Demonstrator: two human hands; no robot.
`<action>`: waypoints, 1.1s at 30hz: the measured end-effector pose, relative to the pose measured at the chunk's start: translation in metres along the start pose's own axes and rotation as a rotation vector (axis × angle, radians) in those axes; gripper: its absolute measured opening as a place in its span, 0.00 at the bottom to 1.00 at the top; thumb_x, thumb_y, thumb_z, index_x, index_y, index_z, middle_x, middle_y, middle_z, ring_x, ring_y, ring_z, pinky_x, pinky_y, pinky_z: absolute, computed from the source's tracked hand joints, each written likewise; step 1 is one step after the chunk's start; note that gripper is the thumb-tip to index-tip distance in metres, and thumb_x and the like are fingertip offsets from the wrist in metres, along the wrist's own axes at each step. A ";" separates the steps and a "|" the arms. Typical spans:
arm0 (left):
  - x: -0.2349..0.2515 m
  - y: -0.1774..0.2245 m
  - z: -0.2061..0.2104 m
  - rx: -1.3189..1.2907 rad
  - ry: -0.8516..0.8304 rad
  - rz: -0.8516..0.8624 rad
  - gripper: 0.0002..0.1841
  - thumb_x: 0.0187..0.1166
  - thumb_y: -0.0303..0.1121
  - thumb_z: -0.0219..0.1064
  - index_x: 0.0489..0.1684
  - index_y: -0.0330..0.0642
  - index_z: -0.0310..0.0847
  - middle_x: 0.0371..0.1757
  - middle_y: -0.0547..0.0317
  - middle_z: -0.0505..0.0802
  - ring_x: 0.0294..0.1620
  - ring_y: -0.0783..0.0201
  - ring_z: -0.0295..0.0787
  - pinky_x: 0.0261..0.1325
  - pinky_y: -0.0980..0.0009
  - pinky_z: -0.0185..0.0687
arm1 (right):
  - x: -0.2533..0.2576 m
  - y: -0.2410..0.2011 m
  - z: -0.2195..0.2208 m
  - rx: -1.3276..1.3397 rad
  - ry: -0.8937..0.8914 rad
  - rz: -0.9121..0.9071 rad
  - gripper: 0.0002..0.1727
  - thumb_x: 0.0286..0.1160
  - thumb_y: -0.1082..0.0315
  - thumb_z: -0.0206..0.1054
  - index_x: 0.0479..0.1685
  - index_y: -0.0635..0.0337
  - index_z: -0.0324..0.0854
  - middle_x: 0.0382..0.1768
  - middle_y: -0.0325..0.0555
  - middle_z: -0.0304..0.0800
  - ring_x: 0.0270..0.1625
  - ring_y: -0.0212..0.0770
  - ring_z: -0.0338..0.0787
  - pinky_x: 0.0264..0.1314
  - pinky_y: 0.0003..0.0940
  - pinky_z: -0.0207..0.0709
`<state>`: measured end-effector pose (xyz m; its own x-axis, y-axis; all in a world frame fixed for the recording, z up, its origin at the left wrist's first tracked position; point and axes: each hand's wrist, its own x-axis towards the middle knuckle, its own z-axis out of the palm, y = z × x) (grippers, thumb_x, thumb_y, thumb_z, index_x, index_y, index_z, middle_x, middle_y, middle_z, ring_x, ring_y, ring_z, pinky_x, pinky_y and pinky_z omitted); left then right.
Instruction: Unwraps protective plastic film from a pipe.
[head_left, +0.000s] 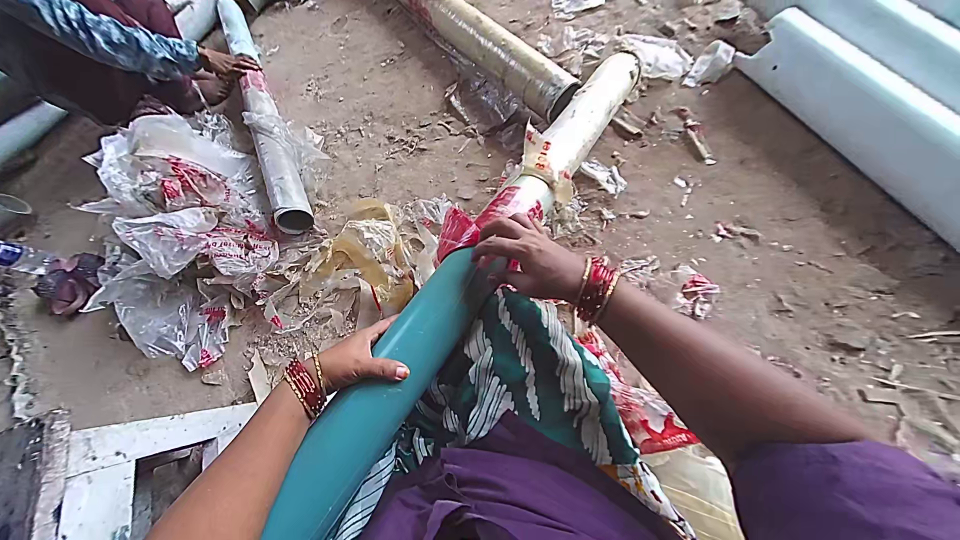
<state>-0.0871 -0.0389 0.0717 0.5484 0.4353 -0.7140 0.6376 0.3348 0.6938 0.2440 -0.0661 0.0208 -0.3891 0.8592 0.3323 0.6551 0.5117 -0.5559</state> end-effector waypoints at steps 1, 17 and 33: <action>0.000 0.000 0.000 0.001 0.001 0.000 0.57 0.49 0.36 0.81 0.90 0.42 0.50 0.59 0.59 0.89 0.50 0.72 0.93 0.53 0.74 0.92 | -0.002 0.000 0.005 0.010 0.034 0.006 0.15 0.65 0.71 0.75 0.54 0.55 0.92 0.63 0.53 0.88 0.69 0.64 0.81 0.60 0.68 0.72; -0.001 0.000 0.001 -0.003 -0.012 0.018 0.51 0.55 0.32 0.78 0.88 0.42 0.53 0.55 0.60 0.91 0.46 0.73 0.94 0.51 0.75 0.92 | 0.008 0.008 -0.007 0.116 -0.013 -0.109 0.04 0.62 0.79 0.71 0.34 0.66 0.87 0.50 0.61 0.88 0.58 0.56 0.88 0.63 0.48 0.82; -0.001 0.000 0.004 0.001 0.000 -0.007 0.54 0.52 0.35 0.79 0.88 0.43 0.51 0.56 0.61 0.90 0.47 0.73 0.94 0.51 0.75 0.92 | -0.008 -0.007 0.029 0.058 0.707 0.445 0.05 0.69 0.77 0.72 0.36 0.75 0.87 0.33 0.59 0.93 0.36 0.44 0.92 0.46 0.38 0.84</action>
<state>-0.0852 -0.0429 0.0725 0.5440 0.4330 -0.7187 0.6419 0.3369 0.6889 0.2234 -0.0768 0.0000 0.4082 0.7875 0.4618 0.6100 0.1411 -0.7798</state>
